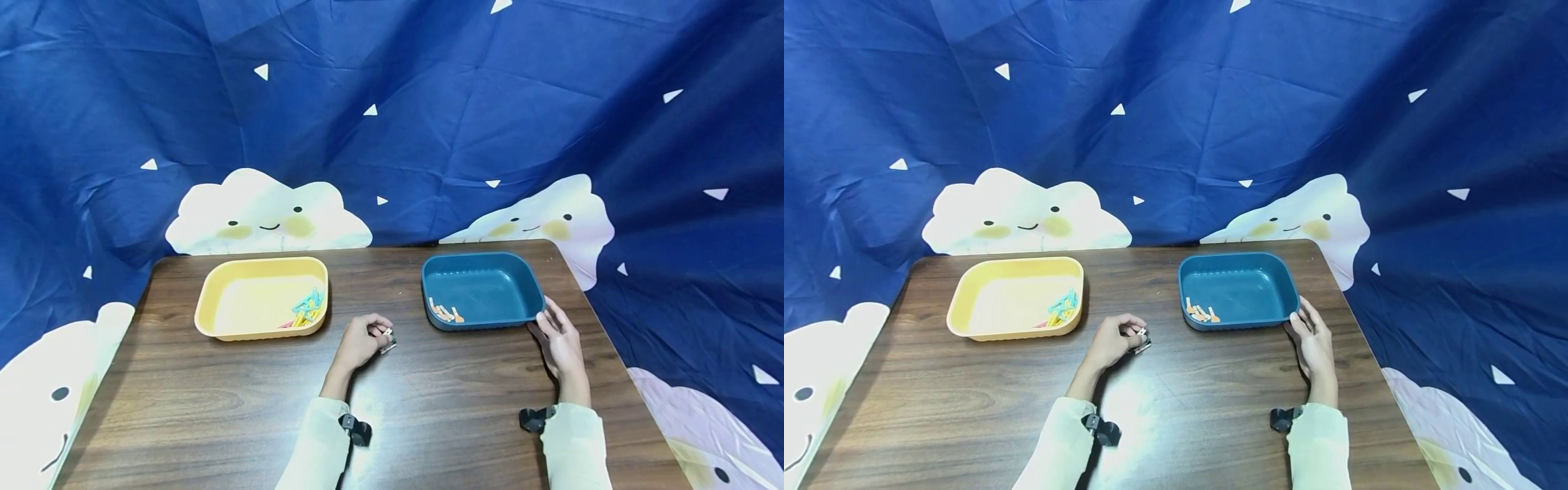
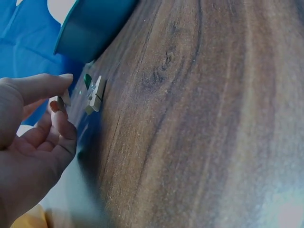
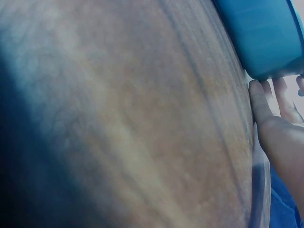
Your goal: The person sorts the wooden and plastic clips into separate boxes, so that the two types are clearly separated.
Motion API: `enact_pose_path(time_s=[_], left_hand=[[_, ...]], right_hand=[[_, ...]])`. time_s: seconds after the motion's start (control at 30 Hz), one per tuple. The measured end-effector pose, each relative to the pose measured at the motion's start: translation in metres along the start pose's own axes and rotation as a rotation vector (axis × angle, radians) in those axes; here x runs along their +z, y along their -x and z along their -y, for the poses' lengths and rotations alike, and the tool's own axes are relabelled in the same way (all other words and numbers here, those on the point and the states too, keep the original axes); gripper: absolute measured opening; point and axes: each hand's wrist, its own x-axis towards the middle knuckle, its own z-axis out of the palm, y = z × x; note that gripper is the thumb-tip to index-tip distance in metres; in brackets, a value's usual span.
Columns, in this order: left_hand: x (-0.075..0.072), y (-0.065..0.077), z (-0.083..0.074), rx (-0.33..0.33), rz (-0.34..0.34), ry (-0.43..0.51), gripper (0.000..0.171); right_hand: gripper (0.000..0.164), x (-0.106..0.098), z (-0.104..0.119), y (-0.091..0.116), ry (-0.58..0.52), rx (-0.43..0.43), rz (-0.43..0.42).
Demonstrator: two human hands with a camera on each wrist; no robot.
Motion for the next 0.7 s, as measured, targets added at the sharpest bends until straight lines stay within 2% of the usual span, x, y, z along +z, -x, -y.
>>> enact_pose_path(time_s=[0.23,0.57,0.7], left_hand=[[0.0,0.001,-0.002,-0.009,-0.011,0.022,0.018],[-0.001,0.0,-0.009,-0.016,-0.019,0.029,0.017],[0.001,-0.001,-0.01,-0.02,-0.028,0.043,0.017]], right_hand=[[0.065,-0.001,-0.001,-0.001,0.001,0.012,-0.008],[0.064,-0.002,-0.003,-0.001,-0.018,-0.033,0.006],[0.064,-0.002,-0.003,0.0,-0.02,-0.024,0.004]])
